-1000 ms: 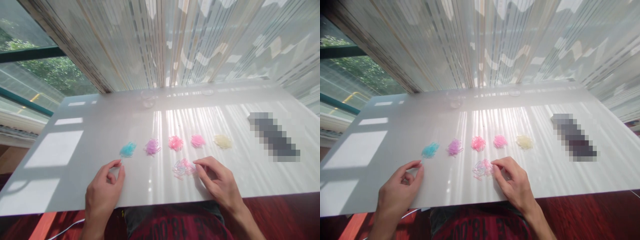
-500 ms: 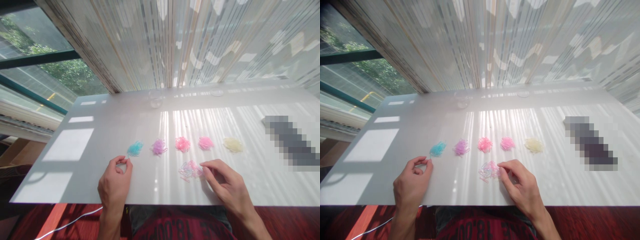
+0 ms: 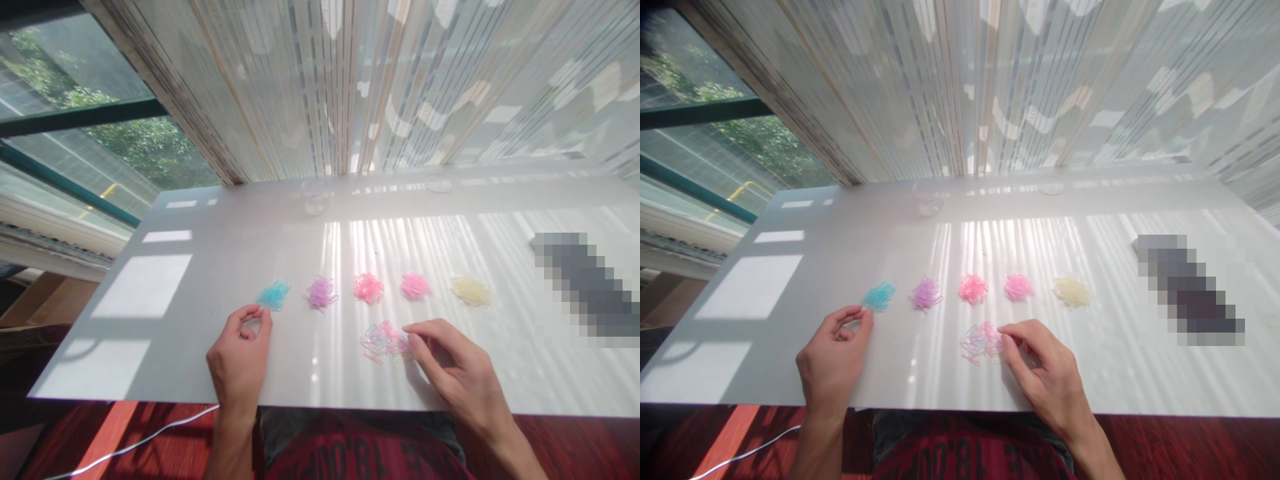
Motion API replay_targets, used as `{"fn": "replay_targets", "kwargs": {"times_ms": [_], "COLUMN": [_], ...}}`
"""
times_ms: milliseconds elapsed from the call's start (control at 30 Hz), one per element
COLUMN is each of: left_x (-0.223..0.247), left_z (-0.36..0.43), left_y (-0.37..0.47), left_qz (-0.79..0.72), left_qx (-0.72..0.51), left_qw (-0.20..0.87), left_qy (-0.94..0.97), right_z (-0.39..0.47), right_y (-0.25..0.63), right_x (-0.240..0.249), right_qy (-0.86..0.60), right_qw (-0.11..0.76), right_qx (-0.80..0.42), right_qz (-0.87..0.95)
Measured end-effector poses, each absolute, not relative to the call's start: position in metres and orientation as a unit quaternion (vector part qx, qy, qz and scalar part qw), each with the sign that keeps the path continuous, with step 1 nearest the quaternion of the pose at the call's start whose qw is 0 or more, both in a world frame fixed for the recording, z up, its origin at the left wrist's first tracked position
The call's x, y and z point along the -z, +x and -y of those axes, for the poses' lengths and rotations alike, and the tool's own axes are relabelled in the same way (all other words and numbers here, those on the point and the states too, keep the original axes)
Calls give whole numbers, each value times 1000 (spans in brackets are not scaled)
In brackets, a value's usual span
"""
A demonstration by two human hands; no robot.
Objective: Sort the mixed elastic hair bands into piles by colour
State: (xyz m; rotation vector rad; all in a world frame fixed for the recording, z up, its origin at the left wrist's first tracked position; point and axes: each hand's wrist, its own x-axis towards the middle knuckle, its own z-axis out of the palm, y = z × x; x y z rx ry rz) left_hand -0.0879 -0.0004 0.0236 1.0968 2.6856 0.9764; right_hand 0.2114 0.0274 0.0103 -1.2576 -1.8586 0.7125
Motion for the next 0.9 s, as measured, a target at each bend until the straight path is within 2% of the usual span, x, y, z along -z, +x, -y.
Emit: {"fn": "replay_targets", "kwargs": {"times_ms": [400,667,900], "left_x": [-27,-26,-25], "left_z": [13,8,3], "left_y": [-89,-97,-90], "left_qz": [-873,-892,-895], "left_qx": [-313,-241,-249], "left_qw": [-14,67,49], "left_qy": [374,377,368], "right_z": [-27,-27,-29], "right_y": [211,210,210], "right_x": [-10,-12,-11], "right_qy": [-492,-496,-490], "right_qw": [388,388,389], "right_qx": [-281,-284,-278], "right_qz": [727,723,729]}}
